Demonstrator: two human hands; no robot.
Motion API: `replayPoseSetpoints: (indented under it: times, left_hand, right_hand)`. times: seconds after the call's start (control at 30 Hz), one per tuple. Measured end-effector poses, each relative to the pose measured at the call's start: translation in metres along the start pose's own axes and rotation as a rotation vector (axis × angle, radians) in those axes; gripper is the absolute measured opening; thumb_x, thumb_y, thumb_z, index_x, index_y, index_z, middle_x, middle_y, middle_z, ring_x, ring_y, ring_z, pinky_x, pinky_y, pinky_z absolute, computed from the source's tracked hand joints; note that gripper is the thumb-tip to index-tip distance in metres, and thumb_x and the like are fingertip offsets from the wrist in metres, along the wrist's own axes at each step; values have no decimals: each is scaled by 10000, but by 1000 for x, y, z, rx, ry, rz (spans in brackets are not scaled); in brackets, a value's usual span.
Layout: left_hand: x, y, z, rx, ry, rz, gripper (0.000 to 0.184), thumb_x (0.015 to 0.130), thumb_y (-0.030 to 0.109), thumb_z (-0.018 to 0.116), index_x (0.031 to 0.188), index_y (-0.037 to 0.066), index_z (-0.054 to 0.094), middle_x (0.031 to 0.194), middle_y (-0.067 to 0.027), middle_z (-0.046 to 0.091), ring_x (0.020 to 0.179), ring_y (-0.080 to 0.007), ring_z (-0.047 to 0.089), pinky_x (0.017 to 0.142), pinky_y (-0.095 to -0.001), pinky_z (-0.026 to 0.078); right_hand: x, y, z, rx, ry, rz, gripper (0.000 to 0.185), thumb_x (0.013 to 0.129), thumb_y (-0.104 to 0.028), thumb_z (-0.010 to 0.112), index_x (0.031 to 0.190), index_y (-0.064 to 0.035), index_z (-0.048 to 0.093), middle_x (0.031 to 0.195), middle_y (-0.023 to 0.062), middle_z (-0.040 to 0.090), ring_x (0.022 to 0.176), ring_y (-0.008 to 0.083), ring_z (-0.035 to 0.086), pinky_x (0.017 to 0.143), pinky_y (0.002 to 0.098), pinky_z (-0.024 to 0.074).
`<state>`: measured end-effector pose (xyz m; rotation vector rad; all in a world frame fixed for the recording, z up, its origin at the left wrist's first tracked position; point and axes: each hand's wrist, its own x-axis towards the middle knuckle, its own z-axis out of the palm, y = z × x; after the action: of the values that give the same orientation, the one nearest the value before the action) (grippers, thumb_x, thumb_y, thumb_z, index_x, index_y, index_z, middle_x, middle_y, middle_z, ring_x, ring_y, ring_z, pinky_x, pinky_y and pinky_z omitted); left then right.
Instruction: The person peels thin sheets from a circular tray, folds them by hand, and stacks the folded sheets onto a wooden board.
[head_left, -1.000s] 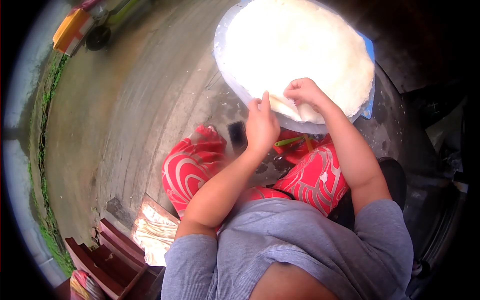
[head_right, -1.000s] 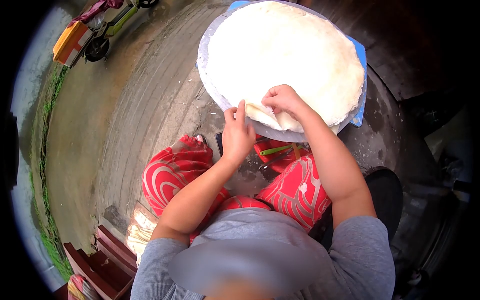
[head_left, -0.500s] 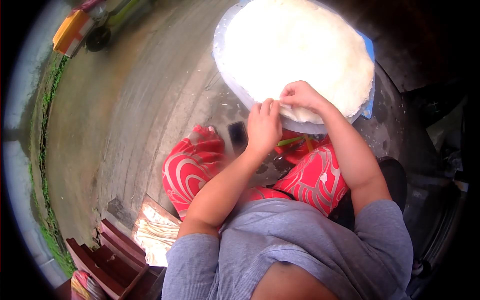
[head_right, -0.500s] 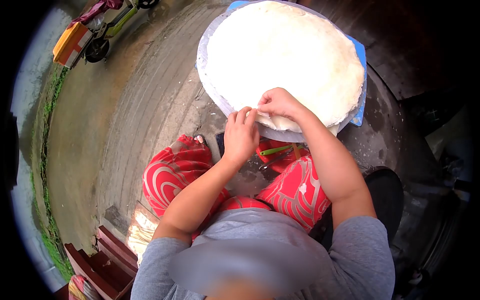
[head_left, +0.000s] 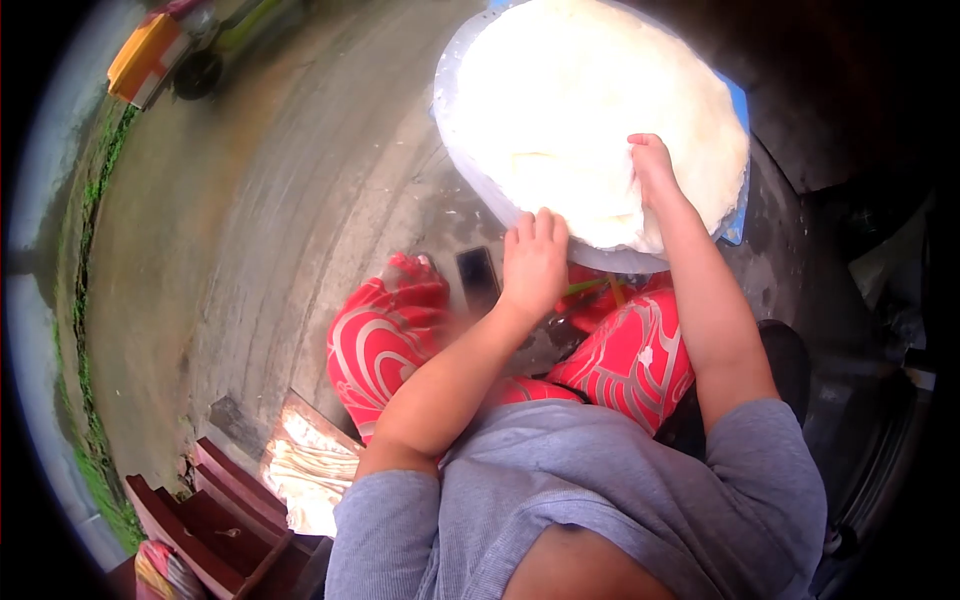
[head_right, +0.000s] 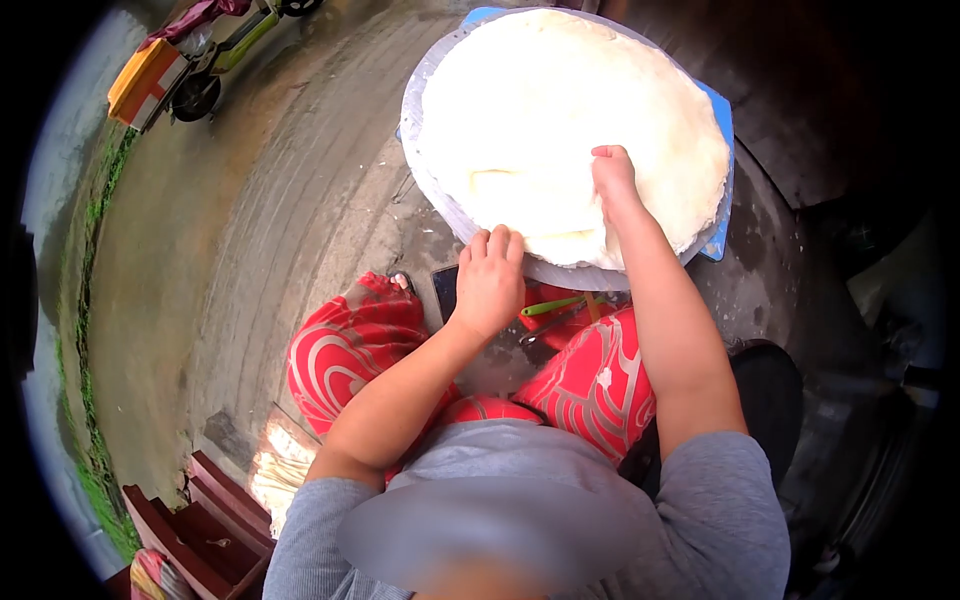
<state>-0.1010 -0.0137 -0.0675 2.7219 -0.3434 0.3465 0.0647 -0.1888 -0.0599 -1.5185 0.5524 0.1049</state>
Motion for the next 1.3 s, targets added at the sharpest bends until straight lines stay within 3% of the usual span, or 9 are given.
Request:
replayPoseSetpoints:
  times: [0.13, 0.27, 0.4, 0.5, 0.63, 0.87, 0.97, 1.07, 1.3]
  left_hand:
    - [2, 2, 2, -12, -11, -14, 439, 695, 73, 583, 1116, -27, 507, 1153, -167, 503, 1057, -340, 487, 846, -420, 419]
    - [5, 3, 0, 23, -67, -31, 439, 695, 89, 585, 1106, -42, 502, 1135, -179, 495, 1069, -332, 470, 870, -418, 400]
    - [6, 5, -1, 23, -66, -43, 420, 709, 99, 575, 1099, -37, 503, 1129, -178, 496, 1058, -323, 467, 873, -426, 391]
    - [5, 7, 0, 44, -31, -25, 395, 729, 111, 557, 1096, -27, 508, 1131, -168, 495, 1060, -307, 466, 879, -415, 380]
    - [5, 8, -1, 39, -8, -30, 397, 728, 106, 559, 1097, -31, 510, 1139, -171, 492, 1069, -310, 463, 883, -416, 378]
    - [9, 12, -3, -28, -12, -67, 425, 725, 89, 551, 1122, -57, 507, 1165, -206, 494, 1102, -334, 469, 918, -437, 367]
    - [12, 15, -3, 24, -115, -82, 434, 771, 134, 552, 1157, -57, 503, 1207, -199, 465, 1147, -330, 422, 941, -459, 352]
    - [15, 18, -2, 69, -143, -94, 445, 773, 145, 555, 1165, -58, 500, 1200, -200, 471, 1145, -331, 425, 948, -458, 351]
    - [19, 20, -5, 42, -72, -61, 444, 710, 120, 559, 1102, -80, 508, 1113, -210, 490, 1057, -333, 465, 924, -443, 358]
  right_hand:
    - [-39, -15, 32, -952, -274, -673, 424, 806, -435, 661, 1072, -106, 628, 1217, 104, 544, 1016, 243, 579, 850, 353, 474]
    - [-66, 6, 79, -1192, -308, -1068, 417, 738, -361, 716, 1099, -165, 643, 1133, 79, 595, 1027, 261, 580, 832, 375, 479]
    - [-50, -4, 100, -1121, -439, -713, 259, 764, -266, 677, 985, -132, 663, 911, 79, 654, 857, 262, 623, 751, 379, 497]
    - [-28, -15, 84, -1075, -230, -1000, 103, 776, -173, 623, 833, -88, 624, 776, 83, 646, 725, 265, 620, 662, 380, 497]
    - [33, -37, 37, -796, 80, -663, 122, 800, -181, 654, 818, -64, 624, 669, 14, 621, 609, 133, 580, 589, 282, 475]
    - [55, -32, 92, -353, -399, -508, 392, 773, -90, 548, 1161, -47, 575, 1140, 76, 585, 1107, 180, 518, 901, 278, 437]
    - [13, -35, 151, -1109, -119, -1024, 592, 781, -287, 686, 1303, -119, 463, 1290, 114, 499, 1153, 262, 510, 897, 340, 466]
    - [1, -45, 175, -1369, -270, -929, 645, 775, -422, 690, 1308, -166, 433, 1340, 116, 441, 1038, 294, 576, 797, 386, 506]
    - [54, -63, 135, -1074, -156, -810, 261, 900, -299, 515, 903, -65, 630, 852, 163, 645, 817, 334, 617, 705, 423, 481]
